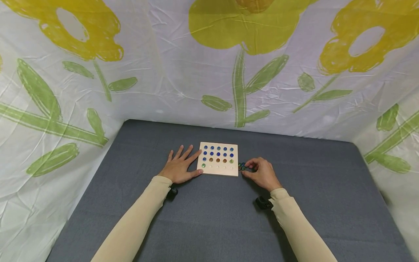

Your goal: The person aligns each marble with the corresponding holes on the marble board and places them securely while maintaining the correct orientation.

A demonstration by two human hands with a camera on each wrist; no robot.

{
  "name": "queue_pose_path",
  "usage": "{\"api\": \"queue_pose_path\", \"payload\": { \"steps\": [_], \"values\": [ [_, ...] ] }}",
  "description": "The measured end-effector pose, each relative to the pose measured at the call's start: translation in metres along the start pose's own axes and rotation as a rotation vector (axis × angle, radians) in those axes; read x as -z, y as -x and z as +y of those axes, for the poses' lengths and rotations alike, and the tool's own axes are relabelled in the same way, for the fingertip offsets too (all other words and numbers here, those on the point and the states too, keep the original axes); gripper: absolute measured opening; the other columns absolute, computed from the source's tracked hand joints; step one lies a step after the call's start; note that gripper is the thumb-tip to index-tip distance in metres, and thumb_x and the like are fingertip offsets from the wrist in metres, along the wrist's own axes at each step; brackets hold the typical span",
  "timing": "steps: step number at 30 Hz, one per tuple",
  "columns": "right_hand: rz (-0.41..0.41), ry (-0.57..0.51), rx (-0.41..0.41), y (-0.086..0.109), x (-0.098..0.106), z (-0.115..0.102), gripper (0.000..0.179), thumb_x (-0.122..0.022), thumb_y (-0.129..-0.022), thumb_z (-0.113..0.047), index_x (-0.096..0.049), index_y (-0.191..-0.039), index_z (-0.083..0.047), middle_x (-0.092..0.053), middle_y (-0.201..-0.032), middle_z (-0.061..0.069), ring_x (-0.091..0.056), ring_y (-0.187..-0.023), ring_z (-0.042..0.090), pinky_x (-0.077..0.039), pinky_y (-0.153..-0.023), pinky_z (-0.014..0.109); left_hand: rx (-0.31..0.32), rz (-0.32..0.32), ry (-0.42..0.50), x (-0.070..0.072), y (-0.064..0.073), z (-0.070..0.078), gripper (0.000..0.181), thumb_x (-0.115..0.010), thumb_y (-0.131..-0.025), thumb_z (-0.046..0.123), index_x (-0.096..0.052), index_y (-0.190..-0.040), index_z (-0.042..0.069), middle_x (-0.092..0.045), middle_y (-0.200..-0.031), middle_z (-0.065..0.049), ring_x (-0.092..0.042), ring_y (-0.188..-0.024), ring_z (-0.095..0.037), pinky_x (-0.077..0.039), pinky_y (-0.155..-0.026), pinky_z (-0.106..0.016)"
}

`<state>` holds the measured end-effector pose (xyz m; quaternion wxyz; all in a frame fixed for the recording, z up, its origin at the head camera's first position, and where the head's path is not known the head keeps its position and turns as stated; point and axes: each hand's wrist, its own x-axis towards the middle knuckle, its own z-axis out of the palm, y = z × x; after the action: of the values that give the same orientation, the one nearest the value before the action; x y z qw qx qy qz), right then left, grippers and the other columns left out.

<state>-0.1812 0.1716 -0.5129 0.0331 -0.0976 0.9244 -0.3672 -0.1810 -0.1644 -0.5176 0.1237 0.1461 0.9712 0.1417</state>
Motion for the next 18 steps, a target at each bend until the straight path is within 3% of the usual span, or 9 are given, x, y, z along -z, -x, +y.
{"api": "queue_pose_path", "payload": {
  "steps": [18],
  "values": [
    [0.006,0.020,0.001,-0.0004,-0.0014,-0.0015,0.016,-0.085,-0.083,-0.014,-0.077,-0.095,-0.007,-0.063,-0.091,0.007,-0.057,-0.080,0.022,-0.047,-0.072,0.040,-0.008,0.007,-0.004,0.0018,0.0009,0.0023,0.083,-0.047,-0.096,0.070,-0.022,-0.164,0.029,-0.012,-0.170,-0.008,-0.001,-0.155,-0.039,-0.001,-0.119,-0.067]
  ]
}}
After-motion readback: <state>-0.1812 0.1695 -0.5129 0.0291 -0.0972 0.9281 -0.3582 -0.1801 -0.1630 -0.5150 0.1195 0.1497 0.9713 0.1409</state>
